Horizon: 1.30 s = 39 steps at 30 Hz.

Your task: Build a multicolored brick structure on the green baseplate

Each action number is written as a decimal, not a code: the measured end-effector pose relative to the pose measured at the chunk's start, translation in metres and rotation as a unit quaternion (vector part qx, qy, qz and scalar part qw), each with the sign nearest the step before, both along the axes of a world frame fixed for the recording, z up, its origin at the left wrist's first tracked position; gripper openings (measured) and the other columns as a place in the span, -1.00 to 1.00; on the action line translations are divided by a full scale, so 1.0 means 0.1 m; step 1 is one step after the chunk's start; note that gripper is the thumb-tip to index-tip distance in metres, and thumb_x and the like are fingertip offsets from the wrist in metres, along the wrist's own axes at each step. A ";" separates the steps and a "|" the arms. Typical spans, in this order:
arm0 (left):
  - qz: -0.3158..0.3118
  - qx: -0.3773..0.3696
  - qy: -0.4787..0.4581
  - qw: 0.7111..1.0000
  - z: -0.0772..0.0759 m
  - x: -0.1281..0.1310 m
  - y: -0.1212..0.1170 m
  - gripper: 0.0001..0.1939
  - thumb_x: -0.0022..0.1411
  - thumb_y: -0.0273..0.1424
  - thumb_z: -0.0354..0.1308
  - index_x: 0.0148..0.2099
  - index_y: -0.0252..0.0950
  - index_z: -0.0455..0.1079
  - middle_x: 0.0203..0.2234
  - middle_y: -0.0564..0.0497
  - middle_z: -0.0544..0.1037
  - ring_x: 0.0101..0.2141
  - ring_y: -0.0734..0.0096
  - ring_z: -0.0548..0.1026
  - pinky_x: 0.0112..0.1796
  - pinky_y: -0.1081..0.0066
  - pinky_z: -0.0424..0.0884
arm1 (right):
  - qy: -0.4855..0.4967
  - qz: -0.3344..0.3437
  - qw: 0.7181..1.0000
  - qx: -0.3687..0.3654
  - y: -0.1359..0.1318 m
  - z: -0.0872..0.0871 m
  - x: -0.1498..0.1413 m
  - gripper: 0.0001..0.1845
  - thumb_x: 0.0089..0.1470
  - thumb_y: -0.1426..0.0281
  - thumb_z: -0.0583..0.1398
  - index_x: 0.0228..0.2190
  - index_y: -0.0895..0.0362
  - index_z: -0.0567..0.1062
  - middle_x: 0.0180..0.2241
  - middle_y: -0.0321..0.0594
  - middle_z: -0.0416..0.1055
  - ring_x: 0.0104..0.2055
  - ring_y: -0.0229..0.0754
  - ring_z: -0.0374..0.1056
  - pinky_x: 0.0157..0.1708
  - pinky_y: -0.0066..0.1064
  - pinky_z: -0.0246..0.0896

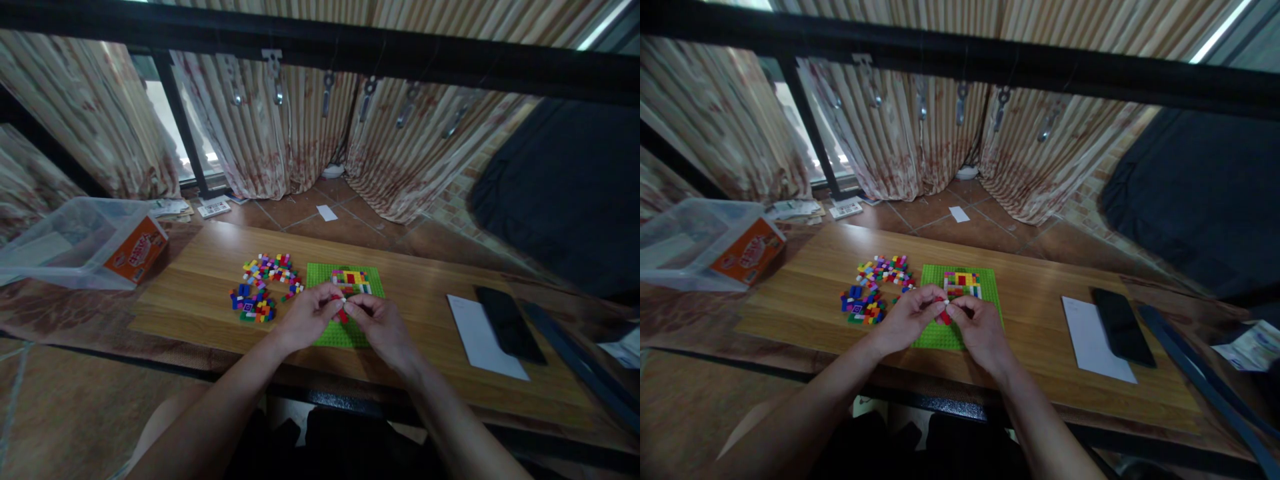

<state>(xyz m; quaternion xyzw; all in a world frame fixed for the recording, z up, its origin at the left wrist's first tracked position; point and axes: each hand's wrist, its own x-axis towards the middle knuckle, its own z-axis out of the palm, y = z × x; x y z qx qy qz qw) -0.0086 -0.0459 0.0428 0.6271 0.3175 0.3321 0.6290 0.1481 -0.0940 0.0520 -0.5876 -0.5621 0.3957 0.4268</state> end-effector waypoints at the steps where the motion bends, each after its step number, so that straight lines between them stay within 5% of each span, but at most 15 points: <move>1: -0.002 -0.002 0.001 1.000 0.00 0.00 0.00 -0.89 0.25 -0.35 0.12 -0.29 -0.29 0.34 -0.52 0.11 0.43 -0.46 0.49 0.44 -0.36 0.48 0.33 | 0.007 -0.001 1.000 -0.001 0.00 0.00 -0.01 -0.65 0.08 0.12 0.19 -0.51 0.11 0.58 -0.49 -0.25 0.53 -0.44 -0.20 0.34 -0.34 -0.35 0.21; 13: -0.012 0.012 0.022 1.000 -0.10 -0.14 -0.02 -0.91 0.24 -0.39 0.12 -0.31 -0.29 0.38 -0.54 0.11 0.43 -0.48 0.50 0.39 -0.41 0.49 0.28 | 0.009 -0.021 0.999 -0.033 -0.11 -0.10 -0.11 -0.60 0.03 0.02 0.23 -0.50 0.10 0.58 -0.69 -0.38 0.22 -0.60 -0.26 0.10 -0.56 -0.41 0.00; 25: -0.083 -0.039 0.001 0.996 -0.06 -0.71 0.09 -0.86 0.21 -0.35 0.16 -0.33 -0.32 0.37 -0.53 0.07 0.47 -0.51 0.50 0.40 -0.41 0.48 0.36 | 0.199 -0.029 0.976 -0.085 -0.10 -0.33 -0.69 -0.56 -0.09 -0.03 0.32 -0.54 0.11 0.51 -0.68 -0.37 0.25 -0.61 -0.27 0.13 -0.56 -0.41 0.07; 30: 0.023 0.047 0.156 0.986 -0.06 -0.94 0.28 -0.86 0.22 -0.40 0.11 -0.35 -0.33 0.43 -0.56 0.07 0.48 -0.52 0.48 0.42 -0.44 0.51 0.33 | 0.031 -0.062 0.997 -0.017 0.18 -0.44 -0.96 -0.61 0.02 0.04 0.21 -0.43 0.12 0.57 -0.61 -0.28 0.40 -0.55 -0.15 0.29 -0.49 -0.34 0.16; 35: 0.092 0.154 0.371 0.911 -0.05 -0.99 0.38 -0.76 0.23 -0.47 0.02 -0.34 -0.30 0.53 -0.52 0.01 0.56 -0.46 0.40 0.46 -0.38 0.46 0.32 | -0.177 -0.067 0.980 0.060 0.51 -0.53 -1.11 -0.77 0.05 0.31 0.15 -0.41 0.11 0.59 -0.36 -0.14 0.58 -0.30 -0.05 0.47 -0.23 -0.26 0.27; 39: 0.117 0.183 0.421 0.881 0.00 -1.04 0.41 -0.76 0.23 -0.46 0.03 -0.35 -0.30 0.54 -0.49 -0.02 0.57 -0.44 0.37 0.46 -0.38 0.44 0.29 | -0.219 -0.053 0.973 0.043 0.64 -0.56 -1.14 -0.83 0.02 0.41 0.19 -0.35 0.10 0.60 -0.33 -0.16 0.60 -0.28 -0.07 0.50 -0.20 -0.27 0.31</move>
